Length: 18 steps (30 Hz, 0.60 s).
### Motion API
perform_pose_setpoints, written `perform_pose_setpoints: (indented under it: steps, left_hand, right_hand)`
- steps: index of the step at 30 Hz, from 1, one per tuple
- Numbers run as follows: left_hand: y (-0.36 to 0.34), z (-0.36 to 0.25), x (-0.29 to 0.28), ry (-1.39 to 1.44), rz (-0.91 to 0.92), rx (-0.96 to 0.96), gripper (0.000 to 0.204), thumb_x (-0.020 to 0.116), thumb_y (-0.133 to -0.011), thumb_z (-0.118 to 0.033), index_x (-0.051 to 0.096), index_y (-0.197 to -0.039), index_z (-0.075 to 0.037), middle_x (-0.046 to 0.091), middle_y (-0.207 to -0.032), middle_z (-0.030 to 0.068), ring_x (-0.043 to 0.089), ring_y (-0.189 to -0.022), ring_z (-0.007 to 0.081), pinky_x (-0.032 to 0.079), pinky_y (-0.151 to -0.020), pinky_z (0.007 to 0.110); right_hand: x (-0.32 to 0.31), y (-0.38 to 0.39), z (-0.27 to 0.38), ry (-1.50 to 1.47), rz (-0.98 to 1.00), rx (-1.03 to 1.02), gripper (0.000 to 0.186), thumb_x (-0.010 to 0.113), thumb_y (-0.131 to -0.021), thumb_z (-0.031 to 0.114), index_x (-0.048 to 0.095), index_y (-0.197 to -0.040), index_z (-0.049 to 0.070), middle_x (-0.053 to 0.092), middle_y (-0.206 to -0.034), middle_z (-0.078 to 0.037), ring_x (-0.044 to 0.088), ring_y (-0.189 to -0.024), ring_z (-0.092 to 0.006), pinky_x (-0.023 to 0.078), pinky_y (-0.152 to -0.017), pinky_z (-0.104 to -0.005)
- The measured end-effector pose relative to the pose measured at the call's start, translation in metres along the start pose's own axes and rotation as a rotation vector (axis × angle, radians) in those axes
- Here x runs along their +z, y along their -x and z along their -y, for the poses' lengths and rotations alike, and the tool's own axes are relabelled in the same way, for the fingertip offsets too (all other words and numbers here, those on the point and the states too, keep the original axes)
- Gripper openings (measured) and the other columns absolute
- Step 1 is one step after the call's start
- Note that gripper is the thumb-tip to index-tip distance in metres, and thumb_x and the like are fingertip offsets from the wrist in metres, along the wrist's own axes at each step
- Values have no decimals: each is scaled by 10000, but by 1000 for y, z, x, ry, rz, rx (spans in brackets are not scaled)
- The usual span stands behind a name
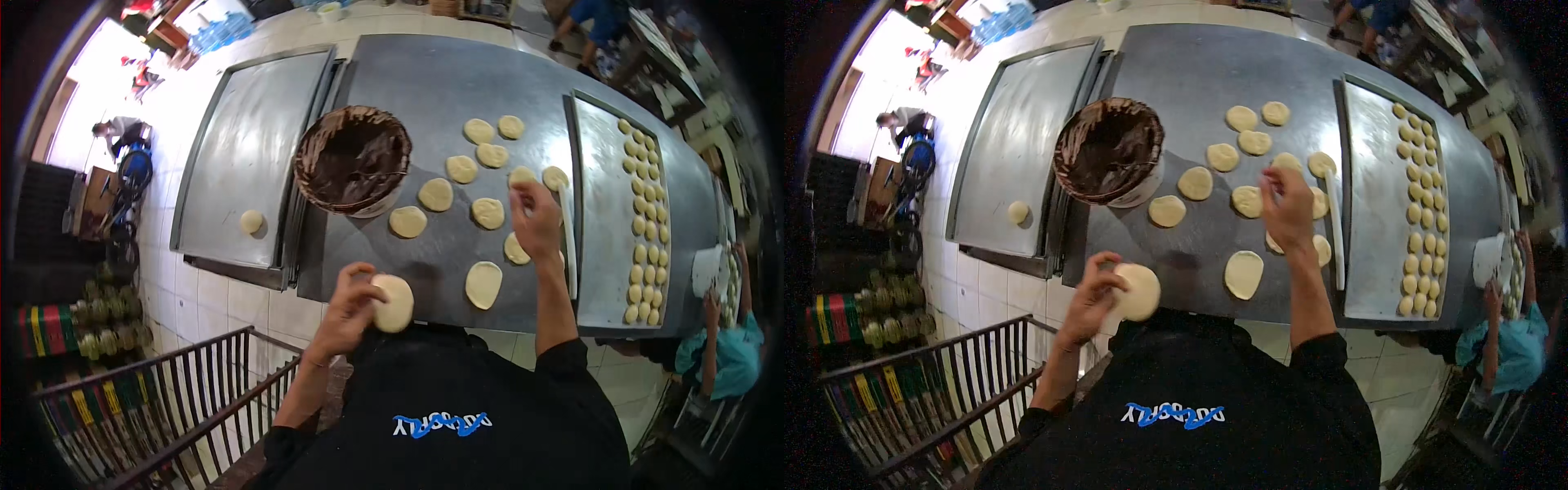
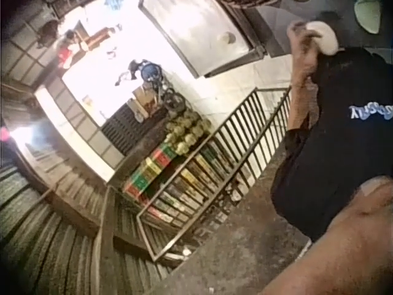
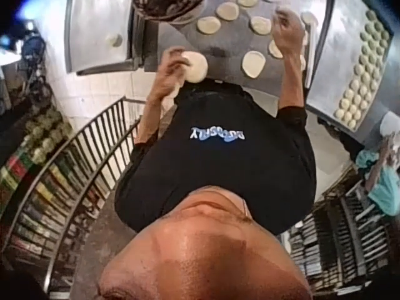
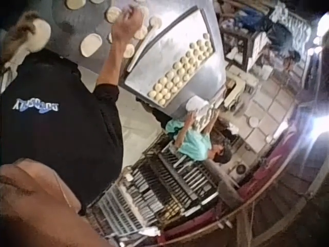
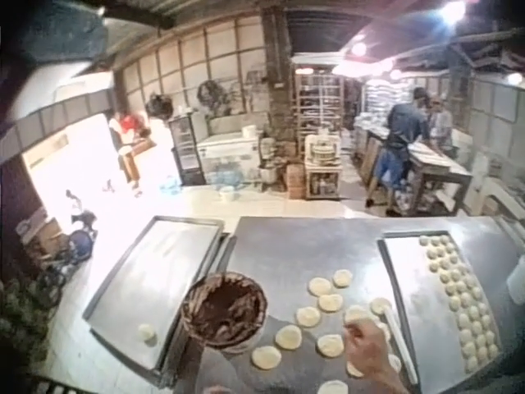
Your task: The recorder is filling dough balls with chocolate paste, shaping them, and placing them on a tray.
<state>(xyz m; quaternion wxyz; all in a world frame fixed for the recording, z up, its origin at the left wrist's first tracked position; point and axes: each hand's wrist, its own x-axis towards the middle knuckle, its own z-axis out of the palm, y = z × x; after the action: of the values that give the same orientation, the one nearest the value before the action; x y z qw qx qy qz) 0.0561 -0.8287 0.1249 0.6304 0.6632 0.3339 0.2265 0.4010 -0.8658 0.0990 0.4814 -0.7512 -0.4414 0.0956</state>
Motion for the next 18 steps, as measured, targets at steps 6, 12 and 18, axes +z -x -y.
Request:
perform_pose_setpoints:
  steps: [6,12,18]
  left_hand:
    - [-18,-27,-71,1420,-350,256,485,345,-990,-293,384,-1376,-2,465,-1323,229,435,-1264,381,384,-1064,492]
    - [-23,-59,-162,-94,-450,500,288,689,-863,-182,645,-1020,56,696,-955,188,691,-887,301,557,-822,388]
    - [-14,-60,-271,381,-575,711,270,696,-846,-187,553,-1001,-19,622,-902,95,570,-910,204,512,-848,327]
  right_hand:
    - [110,-71,105,378,780,-253,193,655,-806,155,601,-873,-18,642,-851,-230,640,-850,-388,516,-716,-413]
    - [195,-91,137,725,989,-492,102,632,-724,78,679,-762,-4,648,-778,-235,649,-763,-403,531,-636,-454]
    - [174,-140,242,615,1246,-428,114,630,-715,35,673,-782,-46,646,-752,-238,658,-763,-393,533,-649,-452]
